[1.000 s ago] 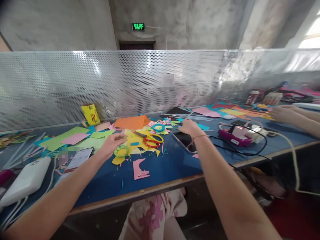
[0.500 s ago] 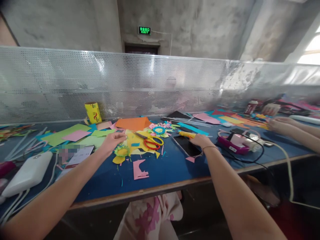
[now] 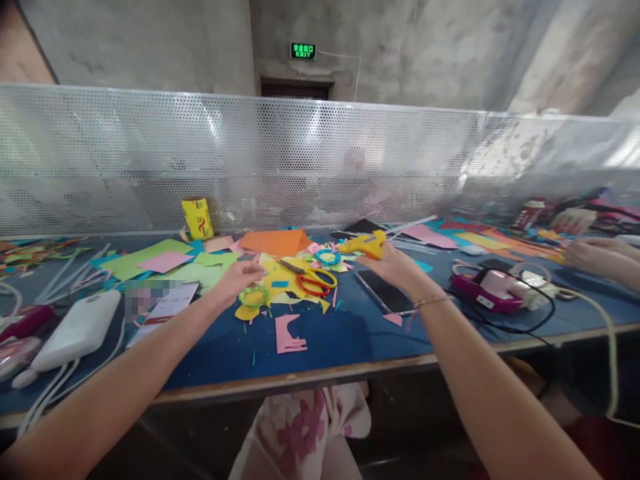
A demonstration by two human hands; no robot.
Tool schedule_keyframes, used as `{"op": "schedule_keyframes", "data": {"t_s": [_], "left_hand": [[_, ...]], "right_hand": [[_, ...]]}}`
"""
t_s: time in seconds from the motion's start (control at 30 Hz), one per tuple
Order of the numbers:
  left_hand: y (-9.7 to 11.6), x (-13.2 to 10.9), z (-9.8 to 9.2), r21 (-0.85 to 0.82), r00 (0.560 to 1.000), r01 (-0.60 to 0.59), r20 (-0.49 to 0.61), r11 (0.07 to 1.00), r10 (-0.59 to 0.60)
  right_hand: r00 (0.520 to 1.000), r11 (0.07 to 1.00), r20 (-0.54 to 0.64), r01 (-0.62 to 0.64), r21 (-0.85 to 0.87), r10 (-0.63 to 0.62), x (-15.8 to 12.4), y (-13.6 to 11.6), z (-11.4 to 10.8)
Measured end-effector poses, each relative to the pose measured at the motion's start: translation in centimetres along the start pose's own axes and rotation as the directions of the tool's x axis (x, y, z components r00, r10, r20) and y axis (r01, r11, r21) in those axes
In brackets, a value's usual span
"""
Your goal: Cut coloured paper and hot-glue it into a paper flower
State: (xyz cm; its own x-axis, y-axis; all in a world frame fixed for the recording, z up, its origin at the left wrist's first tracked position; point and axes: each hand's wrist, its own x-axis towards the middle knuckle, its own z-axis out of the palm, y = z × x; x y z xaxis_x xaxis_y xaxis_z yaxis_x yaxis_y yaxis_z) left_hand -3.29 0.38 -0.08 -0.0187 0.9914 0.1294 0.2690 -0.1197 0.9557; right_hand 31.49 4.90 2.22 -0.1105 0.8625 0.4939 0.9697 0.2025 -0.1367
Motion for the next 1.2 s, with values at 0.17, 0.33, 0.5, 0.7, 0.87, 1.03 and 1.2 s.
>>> {"op": "schedule_keyframes", "data": {"t_s": [0.17, 0.33, 0.5, 0.7, 0.87, 1.03, 1.2], "left_hand": [[-0.2, -0.2, 0.0, 0.192, 0.995, 0.003, 0.101, 0.981, -0.023], [-0.1, -0.4, -0.1, 0.308, 0.987, 0.004, 0.154, 0.951, -0.054], [0.0, -0.3, 0.1, 0.351, 0.985, -0.037, 0.170, 0.936, -0.025], [-0.3, -0.3, 0.3, 0.305, 0.976, 0.005, 0.205, 0.952, -0.071], [-0.4, -0.3, 0.3, 0.290, 0.973, 0.015, 0.217, 0.957, -0.081], [0.1, -0.5, 0.2, 0.348, 0.980, -0.004, 0.186, 0.938, -0.065], [0.4, -0.7, 0.3, 0.321, 0.979, 0.046, 0.175, 0.946, -0.107]], "right_hand": [[0.989, 0.986, 0.072, 0.123, 0.109, -0.131, -2.0, -7.9, 1.2], [0.959, 0.962, 0.126, 0.236, 0.138, -0.253, -3.2, -10.8, 3.4], [0.942, 0.939, 0.117, 0.291, 0.185, -0.315, -3.6, -10.4, 5.2], [0.931, 0.937, 0.155, 0.304, 0.174, -0.330, -3.7, -10.0, 5.9], [0.933, 0.935, 0.141, 0.302, 0.185, -0.330, -3.8, -10.0, 5.8], [0.928, 0.933, 0.133, 0.329, 0.147, -0.348, -3.8, -9.8, 6.0], [0.922, 0.932, 0.143, 0.347, 0.101, -0.359, -3.7, -9.5, 6.3]]}}
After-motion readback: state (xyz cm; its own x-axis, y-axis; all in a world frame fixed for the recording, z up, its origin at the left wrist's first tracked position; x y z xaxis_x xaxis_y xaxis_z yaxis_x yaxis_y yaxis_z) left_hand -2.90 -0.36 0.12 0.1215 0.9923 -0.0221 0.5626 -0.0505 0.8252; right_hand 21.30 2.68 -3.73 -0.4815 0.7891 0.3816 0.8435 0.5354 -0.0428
